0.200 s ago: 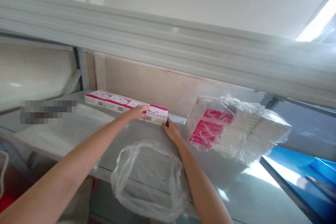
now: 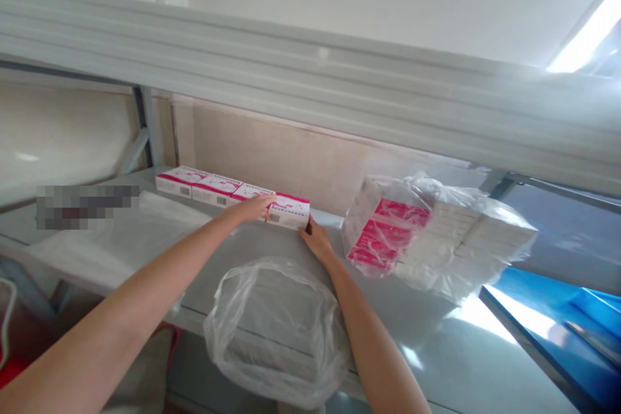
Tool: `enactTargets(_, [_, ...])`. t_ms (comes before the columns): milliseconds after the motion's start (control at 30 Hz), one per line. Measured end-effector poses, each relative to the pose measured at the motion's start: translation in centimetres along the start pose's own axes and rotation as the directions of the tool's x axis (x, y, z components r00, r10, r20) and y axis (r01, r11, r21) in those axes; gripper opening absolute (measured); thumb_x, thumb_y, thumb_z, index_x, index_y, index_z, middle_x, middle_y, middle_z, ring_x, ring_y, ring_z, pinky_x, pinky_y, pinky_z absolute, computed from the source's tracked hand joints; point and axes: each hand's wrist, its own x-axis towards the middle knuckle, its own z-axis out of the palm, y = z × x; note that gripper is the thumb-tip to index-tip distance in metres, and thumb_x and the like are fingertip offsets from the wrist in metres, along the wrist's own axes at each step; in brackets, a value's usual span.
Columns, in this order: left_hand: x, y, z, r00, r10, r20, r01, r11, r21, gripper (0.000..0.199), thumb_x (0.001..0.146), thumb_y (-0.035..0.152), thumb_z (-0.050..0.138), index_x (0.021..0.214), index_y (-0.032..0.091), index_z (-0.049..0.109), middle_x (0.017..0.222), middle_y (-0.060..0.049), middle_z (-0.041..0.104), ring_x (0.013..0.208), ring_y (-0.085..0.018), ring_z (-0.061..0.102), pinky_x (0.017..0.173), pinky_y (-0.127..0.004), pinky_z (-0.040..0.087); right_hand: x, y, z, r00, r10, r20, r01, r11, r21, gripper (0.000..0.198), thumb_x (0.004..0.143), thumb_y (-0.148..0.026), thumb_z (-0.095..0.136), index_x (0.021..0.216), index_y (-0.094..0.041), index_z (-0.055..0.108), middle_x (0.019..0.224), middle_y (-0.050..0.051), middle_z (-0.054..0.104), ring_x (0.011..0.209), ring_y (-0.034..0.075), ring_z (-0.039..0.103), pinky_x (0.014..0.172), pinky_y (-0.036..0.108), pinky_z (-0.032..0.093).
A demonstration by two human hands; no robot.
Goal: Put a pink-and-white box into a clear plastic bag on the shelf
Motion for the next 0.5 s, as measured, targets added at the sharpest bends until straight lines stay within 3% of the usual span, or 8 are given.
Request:
enactTargets(333, [-0.3,-0.1,1.6,1.000,-0.018,-0.013,0.020,0.983,0.181,0.054,0.083,0.015,0.043,0.135,0.015,0.029,0.146,-0.018,0.028,0.136,-0.025,0.024,0.107,-0.037,0.020,0.0,0.3,0.3,1.000,0.000,0.002,0.000,1.000,-0.006,0.064,0.078,-0.021,0.054,0.138,-0.020,0.033,0.117,0.011,0.061,0.103,0.025,0.058,0.090,0.039,0.044])
enactTargets(400, [-0.5,0.1,1.6,1.000,-0.017,-0.006,0.018,0.979,0.205,0.054,0.084,0.017,0.044,0.136,0.014,0.028,0.146,-0.019,0.027,0.136,-0.026,0.023,0.107,-0.038,0.019,0.2,0.6,0.3,1.000,-0.013,-0.004,0.013,0.998,0.054,0.065,0.077,-0.020,0.055,0.139,-0.020,0.032,0.119,0.010,0.060,0.104,0.024,0.058,0.092,0.040,0.044])
enactTargets(500, [-0.8,1.1,1.1,1.000,0.020,-0.015,-0.015,0.968,0.252,0.059,0.084,0.023,0.049,0.137,0.010,0.027,0.147,-0.023,0.020,0.137,-0.030,0.017,0.108,-0.044,0.016,0.4,0.8,-0.3,0.997,-0.064,0.045,0.049,0.960,0.276,0.065,0.076,-0.019,0.054,0.138,-0.021,0.034,0.131,0.007,0.052,0.112,0.019,0.054,0.097,0.037,0.041])
